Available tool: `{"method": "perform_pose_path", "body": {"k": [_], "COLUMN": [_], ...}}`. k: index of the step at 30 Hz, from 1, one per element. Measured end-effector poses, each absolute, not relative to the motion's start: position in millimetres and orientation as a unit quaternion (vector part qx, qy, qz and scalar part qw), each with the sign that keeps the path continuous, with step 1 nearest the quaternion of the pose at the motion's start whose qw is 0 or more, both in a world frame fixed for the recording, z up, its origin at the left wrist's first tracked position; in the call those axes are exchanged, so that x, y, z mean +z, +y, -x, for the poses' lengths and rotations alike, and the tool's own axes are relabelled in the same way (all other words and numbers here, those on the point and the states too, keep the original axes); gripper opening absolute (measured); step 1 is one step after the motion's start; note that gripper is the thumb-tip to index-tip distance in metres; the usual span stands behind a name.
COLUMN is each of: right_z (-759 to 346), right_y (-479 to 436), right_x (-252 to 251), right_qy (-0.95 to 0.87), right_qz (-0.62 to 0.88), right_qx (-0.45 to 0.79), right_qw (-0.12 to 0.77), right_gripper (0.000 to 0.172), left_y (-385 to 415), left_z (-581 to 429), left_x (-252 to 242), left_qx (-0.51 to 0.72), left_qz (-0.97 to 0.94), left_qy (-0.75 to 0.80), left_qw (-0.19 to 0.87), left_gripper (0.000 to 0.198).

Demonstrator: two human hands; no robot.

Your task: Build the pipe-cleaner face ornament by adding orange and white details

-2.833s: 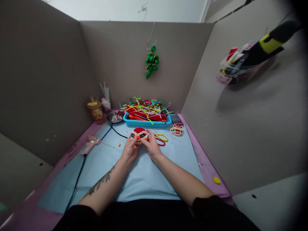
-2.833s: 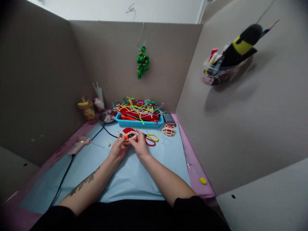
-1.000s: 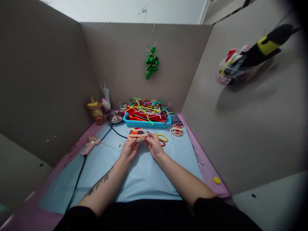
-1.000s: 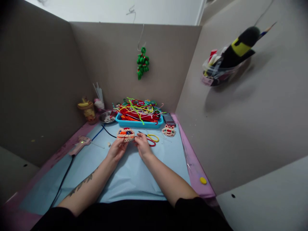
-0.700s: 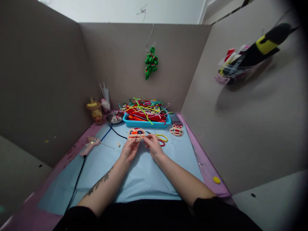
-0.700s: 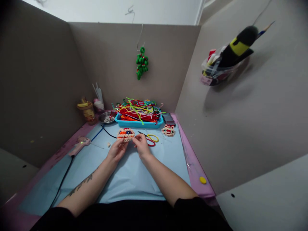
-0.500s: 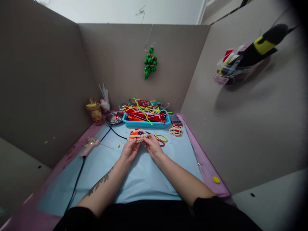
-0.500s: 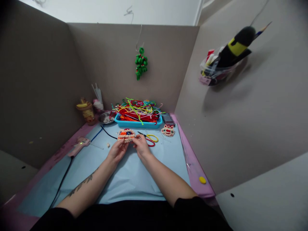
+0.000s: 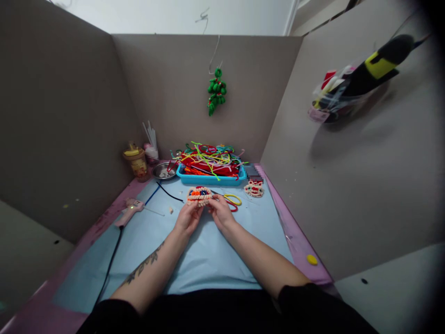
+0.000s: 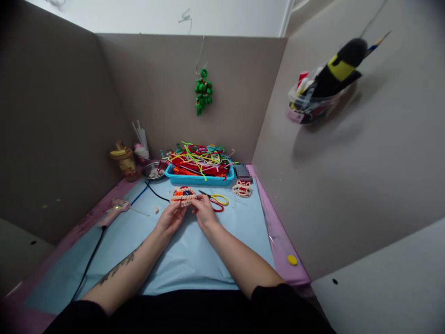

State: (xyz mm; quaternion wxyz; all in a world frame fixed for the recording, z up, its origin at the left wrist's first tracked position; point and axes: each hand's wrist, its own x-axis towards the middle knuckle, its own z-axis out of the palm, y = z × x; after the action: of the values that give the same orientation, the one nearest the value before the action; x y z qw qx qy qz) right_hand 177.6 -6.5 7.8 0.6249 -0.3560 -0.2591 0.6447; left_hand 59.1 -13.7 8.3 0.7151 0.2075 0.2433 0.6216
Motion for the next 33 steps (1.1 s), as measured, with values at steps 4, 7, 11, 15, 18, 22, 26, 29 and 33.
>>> {"method": "perform_pose_path", "body": {"k": [4, 7, 11, 15, 18, 22, 26, 29, 33], "right_z": [-177.3, -177.0, -176.8, -177.0, -177.8, -179.0, -178.4, -177.3, -177.5], "right_y": [-5.9, -5.0, -4.0, -2.6, -2.2, -3.5, -4.7, -4.4, -4.0], "right_x": [7.0, 6.6, 6.5, 5.0, 3.2, 2.4, 4.3, 6.5, 8.0], "right_qy": [-0.258, -0.261, -0.264, -0.266, -0.27, -0.265, -0.26, -0.259, -0.258], "right_qz": [0.356, 0.356, 0.357, 0.361, 0.357, 0.335, 0.332, 0.343, 0.345], "right_qx": [0.639, 0.636, 0.632, 0.624, 0.622, 0.642, 0.648, 0.636, 0.633], "right_qw": [0.631, 0.633, 0.636, 0.641, 0.643, 0.637, 0.634, 0.64, 0.643], "right_gripper": [0.033, 0.032, 0.029, 0.027, 0.027, 0.029, 0.032, 0.031, 0.03], "left_y": [-14.0, -14.2, -14.7, -14.7, -13.9, -13.0, -14.4, -16.7, -18.5], "left_z": [-59.6, -60.2, -61.2, -61.2, -60.5, -60.0, -61.2, -62.7, -63.9], "left_x": [7.7, 7.7, 8.1, 7.3, 5.2, 3.4, 6.8, 10.6, 12.8], "left_qx": [0.62, 0.62, 0.617, 0.611, 0.609, 0.617, 0.622, 0.618, 0.615], "left_qz": [-0.207, -0.206, -0.204, -0.211, -0.214, -0.21, -0.214, -0.223, -0.239], "left_qy": [0.252, 0.249, 0.249, 0.245, 0.244, 0.242, 0.237, 0.237, 0.234], "left_qw": [0.714, 0.715, 0.718, 0.722, 0.724, 0.719, 0.715, 0.716, 0.714], "left_gripper": [0.028, 0.028, 0.028, 0.03, 0.029, 0.03, 0.035, 0.035, 0.033]}}
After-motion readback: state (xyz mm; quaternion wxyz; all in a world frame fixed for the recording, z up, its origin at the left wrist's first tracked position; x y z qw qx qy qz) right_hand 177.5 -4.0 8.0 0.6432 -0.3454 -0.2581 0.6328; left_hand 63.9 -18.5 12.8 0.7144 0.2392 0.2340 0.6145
